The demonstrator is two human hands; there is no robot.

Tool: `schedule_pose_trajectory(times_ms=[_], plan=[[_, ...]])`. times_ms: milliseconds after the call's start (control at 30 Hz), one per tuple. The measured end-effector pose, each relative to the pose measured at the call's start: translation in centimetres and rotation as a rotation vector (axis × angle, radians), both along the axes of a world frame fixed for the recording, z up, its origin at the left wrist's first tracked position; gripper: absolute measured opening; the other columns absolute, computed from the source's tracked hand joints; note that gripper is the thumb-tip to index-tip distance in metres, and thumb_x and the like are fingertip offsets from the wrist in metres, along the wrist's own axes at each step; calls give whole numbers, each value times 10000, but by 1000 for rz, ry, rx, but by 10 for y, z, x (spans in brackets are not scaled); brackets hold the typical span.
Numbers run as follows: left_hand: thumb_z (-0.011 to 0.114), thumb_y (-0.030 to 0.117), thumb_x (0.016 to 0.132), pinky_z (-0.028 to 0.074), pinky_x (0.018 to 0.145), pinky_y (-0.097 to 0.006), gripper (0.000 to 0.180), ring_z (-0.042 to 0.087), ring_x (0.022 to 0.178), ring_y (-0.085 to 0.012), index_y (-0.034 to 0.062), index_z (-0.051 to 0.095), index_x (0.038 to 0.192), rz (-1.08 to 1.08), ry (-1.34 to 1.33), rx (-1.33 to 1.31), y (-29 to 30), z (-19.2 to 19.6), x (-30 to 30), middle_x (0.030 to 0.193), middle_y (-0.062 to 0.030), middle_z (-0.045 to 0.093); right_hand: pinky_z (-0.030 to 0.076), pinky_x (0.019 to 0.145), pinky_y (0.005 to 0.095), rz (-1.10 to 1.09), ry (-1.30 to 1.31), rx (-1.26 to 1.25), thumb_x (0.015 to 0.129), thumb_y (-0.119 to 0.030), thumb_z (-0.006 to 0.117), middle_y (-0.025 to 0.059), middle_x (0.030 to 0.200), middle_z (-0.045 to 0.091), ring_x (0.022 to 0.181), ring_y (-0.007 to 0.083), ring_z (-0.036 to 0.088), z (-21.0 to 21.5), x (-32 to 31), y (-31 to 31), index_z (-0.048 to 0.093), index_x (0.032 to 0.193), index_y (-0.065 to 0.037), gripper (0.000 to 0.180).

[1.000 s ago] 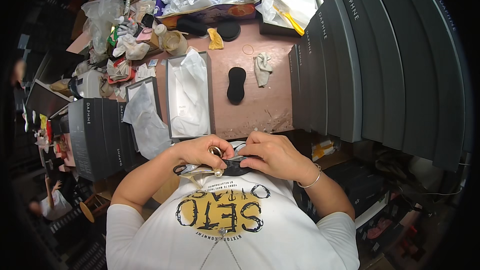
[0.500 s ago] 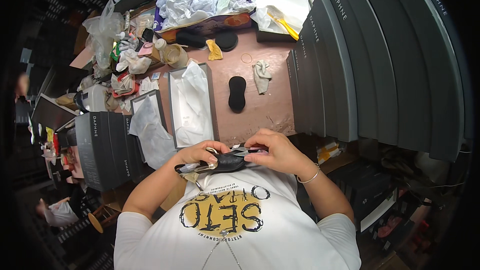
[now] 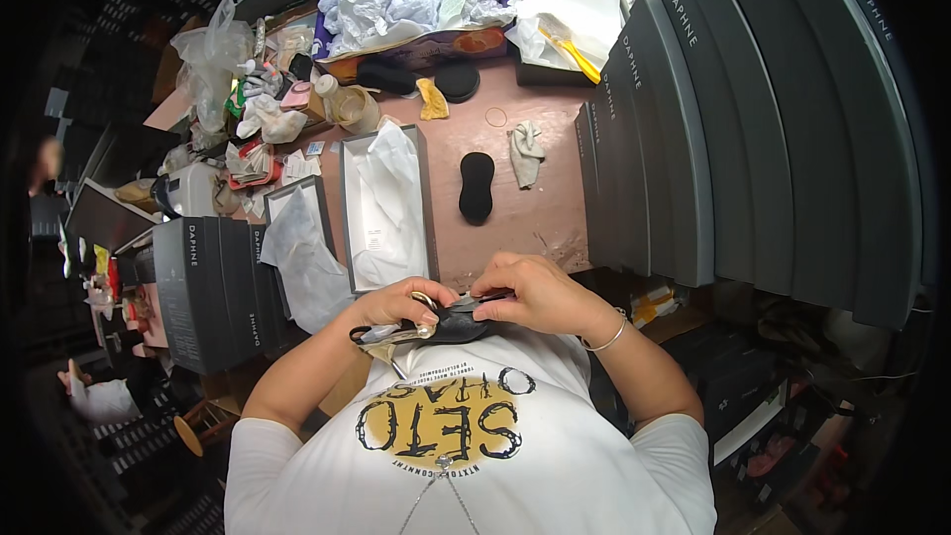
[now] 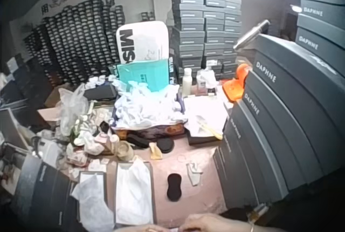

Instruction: Clean a high-heeled shoe with a cloth and place it into a branded shoe box with tissue paper.

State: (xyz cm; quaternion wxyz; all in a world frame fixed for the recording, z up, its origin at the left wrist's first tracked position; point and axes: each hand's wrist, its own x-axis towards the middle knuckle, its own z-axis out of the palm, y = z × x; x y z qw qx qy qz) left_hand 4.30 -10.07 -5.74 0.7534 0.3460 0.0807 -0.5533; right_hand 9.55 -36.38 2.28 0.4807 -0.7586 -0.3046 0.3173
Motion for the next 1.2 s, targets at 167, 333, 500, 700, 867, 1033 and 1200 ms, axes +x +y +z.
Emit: schedule_pose_trajectory(times_ms=[167,333,500,700,867,1033,1200], plan=[[731,82,743,487,837,-246,335,614,938,-137,-15,651,1054,0,-13,26,-1,5,1,1158,-94,613,486,701,353,30,25,-18,793,-255,756,136,870,643,784,277,622,2,3,1,705,981,-5,317],[739,82,734,487,834,-243,346,615,932,-135,-17,655,1055,-22,-28,23,-2,7,3,1166,-97,609,486,697,355,24,42,27,790,-255,760,137,867,648,778,279,622,-3,4,-1,709,971,-5,313],[743,77,726,490,829,-241,351,614,925,-127,-18,656,1052,-32,-27,34,-3,6,3,1160,-93,607,484,696,356,11,48,24,791,-257,760,135,863,649,779,277,623,-2,2,-2,712,963,-6,308],[754,72,718,494,822,-231,359,617,912,-123,-14,658,1052,-38,-11,58,-4,11,3,1153,-88,609,481,686,352,21,23,16,793,-248,758,126,853,645,765,271,620,-2,0,-3,707,948,-5,292],[758,64,713,492,798,-219,347,614,886,-108,4,658,1041,-42,-14,50,-5,9,2,1091,-58,626,480,679,335,-48,79,-19,789,-238,768,117,841,636,751,249,620,-1,0,-3,703,940,-1,289],[761,76,713,481,753,-209,307,599,845,-92,31,638,991,-53,-19,56,-7,16,3,997,-22,619,478,669,322,12,74,19,785,-226,775,107,837,635,745,232,621,1,3,-5,706,940,-3,280],[759,97,722,463,684,-200,282,573,772,-71,51,609,957,-77,-52,50,-10,23,4,912,1,602,485,691,351,55,50,4,790,-259,762,124,844,638,767,272,628,0,3,-2,704,941,-2,303]])
